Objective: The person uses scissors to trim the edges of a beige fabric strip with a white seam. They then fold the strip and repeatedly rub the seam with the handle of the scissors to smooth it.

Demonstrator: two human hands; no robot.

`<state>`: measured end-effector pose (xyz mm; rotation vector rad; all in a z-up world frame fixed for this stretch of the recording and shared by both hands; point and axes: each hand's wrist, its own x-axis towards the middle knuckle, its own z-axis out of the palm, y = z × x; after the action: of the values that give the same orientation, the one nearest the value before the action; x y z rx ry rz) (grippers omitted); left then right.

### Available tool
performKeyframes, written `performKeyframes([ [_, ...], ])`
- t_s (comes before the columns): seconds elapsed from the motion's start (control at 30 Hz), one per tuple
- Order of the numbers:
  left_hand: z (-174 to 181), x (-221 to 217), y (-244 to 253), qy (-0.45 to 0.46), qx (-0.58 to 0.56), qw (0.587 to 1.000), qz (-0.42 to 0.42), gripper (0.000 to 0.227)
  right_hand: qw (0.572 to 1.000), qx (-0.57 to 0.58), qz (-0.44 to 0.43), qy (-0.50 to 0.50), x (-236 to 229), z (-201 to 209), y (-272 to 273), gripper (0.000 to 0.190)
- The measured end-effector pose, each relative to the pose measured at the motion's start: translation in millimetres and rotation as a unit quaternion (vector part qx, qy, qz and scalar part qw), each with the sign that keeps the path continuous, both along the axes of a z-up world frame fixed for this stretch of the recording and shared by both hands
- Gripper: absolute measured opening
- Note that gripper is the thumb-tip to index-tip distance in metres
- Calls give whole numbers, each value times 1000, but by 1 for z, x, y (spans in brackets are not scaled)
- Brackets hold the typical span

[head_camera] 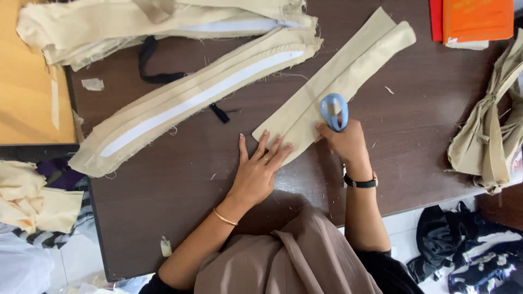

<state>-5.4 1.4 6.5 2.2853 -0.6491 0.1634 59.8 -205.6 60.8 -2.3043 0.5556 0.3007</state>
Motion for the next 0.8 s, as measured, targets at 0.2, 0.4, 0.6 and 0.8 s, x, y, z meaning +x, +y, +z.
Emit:
performKeyframes([
  [0.2,9,-1,1,0,35,999,-7,67,992,-77,68,-76,-13,46,24,56],
  [0.4,9,-1,2,34,38,998,-21,62,897,-247,200,-307,-9,8,40,48],
  [0.6,11,1,1,26,61,998,-19,54,839,-401,234,-284,-6,-42,26,88],
  [0.8,9,1,-1,55,77,996,-6,56,854,-359,202,-319,-5,-42,29,76],
])
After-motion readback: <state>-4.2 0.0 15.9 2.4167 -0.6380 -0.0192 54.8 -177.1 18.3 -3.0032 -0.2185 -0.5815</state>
